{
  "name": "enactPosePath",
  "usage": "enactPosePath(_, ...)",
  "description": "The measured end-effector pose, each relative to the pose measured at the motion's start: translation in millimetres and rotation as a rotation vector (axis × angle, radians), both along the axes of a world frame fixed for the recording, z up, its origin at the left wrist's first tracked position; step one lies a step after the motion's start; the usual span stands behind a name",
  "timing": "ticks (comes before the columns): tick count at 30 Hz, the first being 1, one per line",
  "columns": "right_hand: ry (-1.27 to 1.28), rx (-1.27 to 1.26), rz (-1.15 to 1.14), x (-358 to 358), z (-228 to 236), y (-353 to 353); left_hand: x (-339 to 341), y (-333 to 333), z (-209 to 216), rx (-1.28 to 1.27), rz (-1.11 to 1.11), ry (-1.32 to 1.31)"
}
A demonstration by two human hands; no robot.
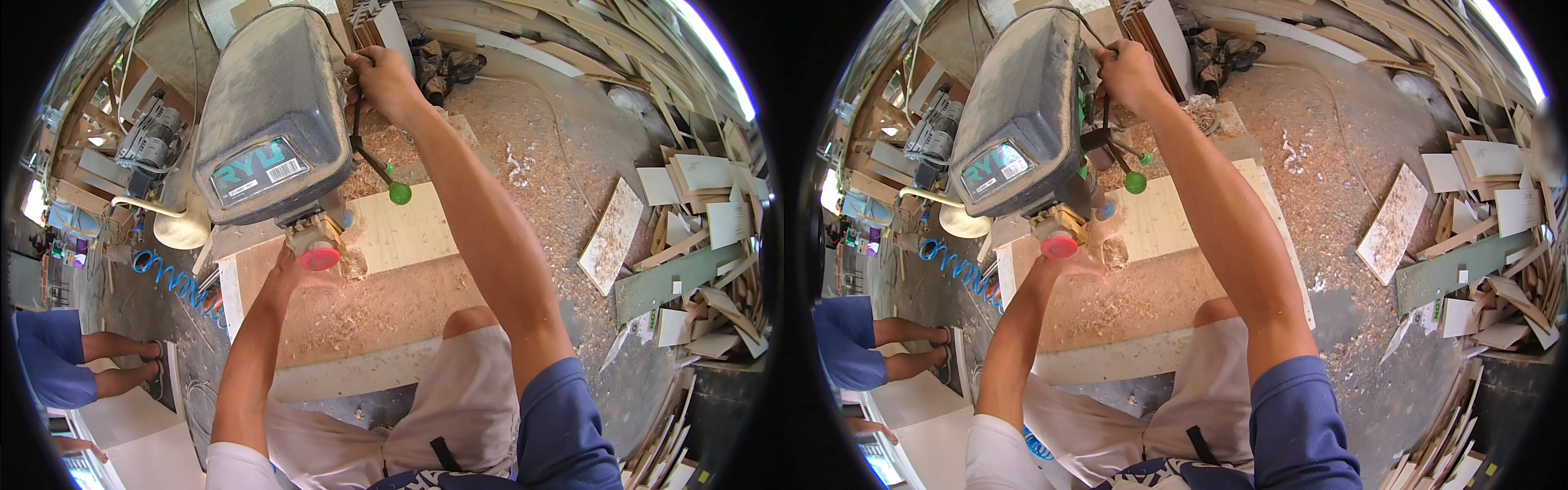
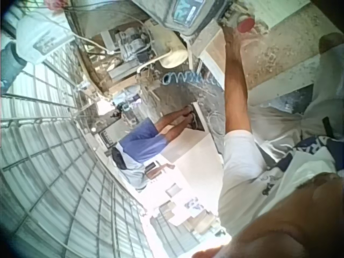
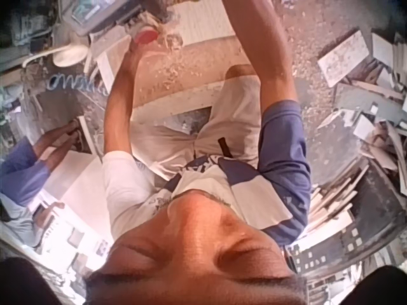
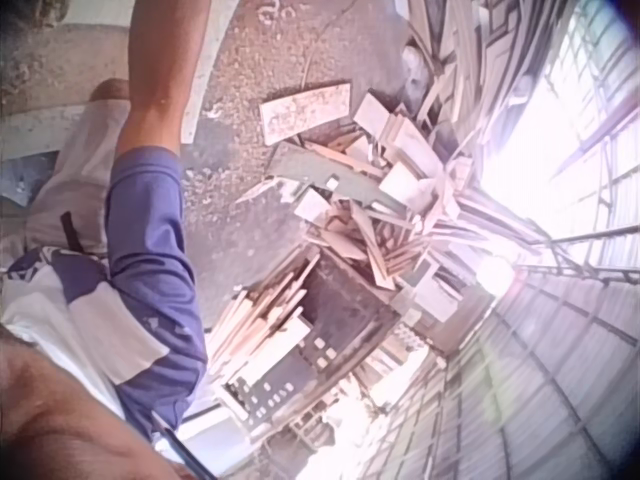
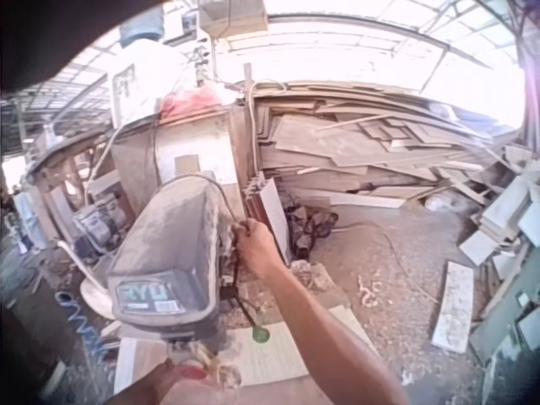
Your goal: The person operates a drill press to create holes in a rectangular wooden board, holding the board in place with their left hand and pulling down the drill lever with their right hand.
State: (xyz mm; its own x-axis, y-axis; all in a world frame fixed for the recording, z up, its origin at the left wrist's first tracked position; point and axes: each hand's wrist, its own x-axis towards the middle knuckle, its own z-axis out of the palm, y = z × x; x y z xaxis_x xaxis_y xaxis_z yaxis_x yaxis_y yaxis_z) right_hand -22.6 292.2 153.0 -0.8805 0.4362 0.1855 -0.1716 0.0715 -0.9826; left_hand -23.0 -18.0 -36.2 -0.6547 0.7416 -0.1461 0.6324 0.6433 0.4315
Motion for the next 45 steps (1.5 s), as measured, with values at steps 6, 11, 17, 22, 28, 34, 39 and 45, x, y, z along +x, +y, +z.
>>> enactPosePath(6,-0.014,0.038,0.047,5,5,6,1,14,15,-0.125,-0.121,0.133)
enactPosePath(11,0.02,0.012,0.027,-1,-4,5,2,16,20,-0.109,-0.141,0.105)
enactPosePath(17,0.026,-0.003,0.041,-3,-7,3,0,10,16,0.069,-0.165,0.132)
enactPosePath(22,0.043,-0.031,0.037,-4,-8,3,2,15,22,0.104,-0.104,0.004)
enactPosePath(28,0.059,-0.036,0.04,-4,-7,2,0,15,12,0.083,-0.06,-0.031)
enactPosePath(34,0.069,-0.023,0.027,-4,-9,2,0,13,7,0.068,-0.032,-0.051)
enactPosePath(39,0.069,-0.037,0.023,-1,-8,2,-1,11,2,0.054,-0.008,-0.067)
enactPosePath(45,0.078,-0.027,0.005,3,-4,-2,-3,9,-3,0.027,0.032,-0.084)
